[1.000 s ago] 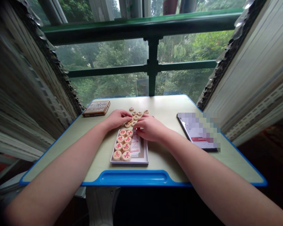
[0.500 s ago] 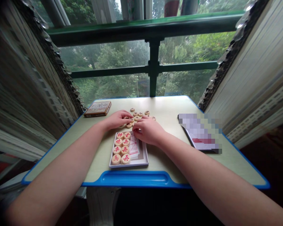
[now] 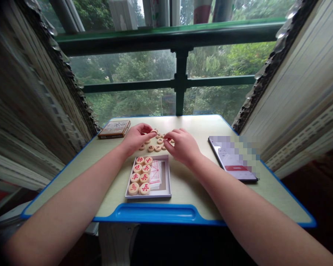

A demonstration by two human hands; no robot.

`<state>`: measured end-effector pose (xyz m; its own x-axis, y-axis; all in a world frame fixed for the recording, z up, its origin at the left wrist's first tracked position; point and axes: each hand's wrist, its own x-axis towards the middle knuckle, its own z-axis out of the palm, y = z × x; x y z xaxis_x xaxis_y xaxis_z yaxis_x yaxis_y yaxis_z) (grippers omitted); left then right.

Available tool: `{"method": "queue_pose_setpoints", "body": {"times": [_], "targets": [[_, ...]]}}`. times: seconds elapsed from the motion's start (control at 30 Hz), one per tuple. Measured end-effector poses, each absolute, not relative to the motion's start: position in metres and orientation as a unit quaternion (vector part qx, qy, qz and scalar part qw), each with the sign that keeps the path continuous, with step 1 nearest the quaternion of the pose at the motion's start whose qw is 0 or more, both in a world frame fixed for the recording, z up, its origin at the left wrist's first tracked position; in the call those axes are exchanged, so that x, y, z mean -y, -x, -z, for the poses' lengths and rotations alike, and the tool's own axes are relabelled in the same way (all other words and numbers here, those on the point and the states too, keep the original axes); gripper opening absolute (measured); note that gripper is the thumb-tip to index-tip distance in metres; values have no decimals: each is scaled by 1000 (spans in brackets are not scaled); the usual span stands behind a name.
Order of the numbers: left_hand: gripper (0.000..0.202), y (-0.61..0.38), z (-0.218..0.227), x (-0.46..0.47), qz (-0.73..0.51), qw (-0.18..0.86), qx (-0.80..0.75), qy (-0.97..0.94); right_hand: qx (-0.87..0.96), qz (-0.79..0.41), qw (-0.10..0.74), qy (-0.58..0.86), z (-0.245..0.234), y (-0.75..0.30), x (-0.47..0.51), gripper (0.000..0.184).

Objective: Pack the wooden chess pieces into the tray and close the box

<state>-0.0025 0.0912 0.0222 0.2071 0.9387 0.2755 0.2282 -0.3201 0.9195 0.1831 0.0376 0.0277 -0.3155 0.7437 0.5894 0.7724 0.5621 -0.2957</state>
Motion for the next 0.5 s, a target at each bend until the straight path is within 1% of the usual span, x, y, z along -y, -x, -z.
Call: {"method": "queue_pose_setpoints", "body": {"times": [0.03,0.1,0.17,0.27,0.37,0.5], "targets": [[35,0,-25,-87,-461,421,-418,-660,801,22,366,473,-28,-185,-39,15],[34,-5,-29,-78,-443,476,-389,-653,800,16,384,460,-28,-188,-40,27],[32,-9,-31,-71,-421,505,-377,-652,824,1,377,423,-27,-188,-40,35],[33,-11,-32,-66,-403,532,-377,-643,848,-5,354,394,-24,-185,-40,28],[32,-8,-32,-66,-377,551,-390,-634,844,5,351,405,-23,-181,-38,19],[28,-3,-33,-70,-344,558,-428,-622,849,-13,318,422,-32,-183,-31,15]]}}
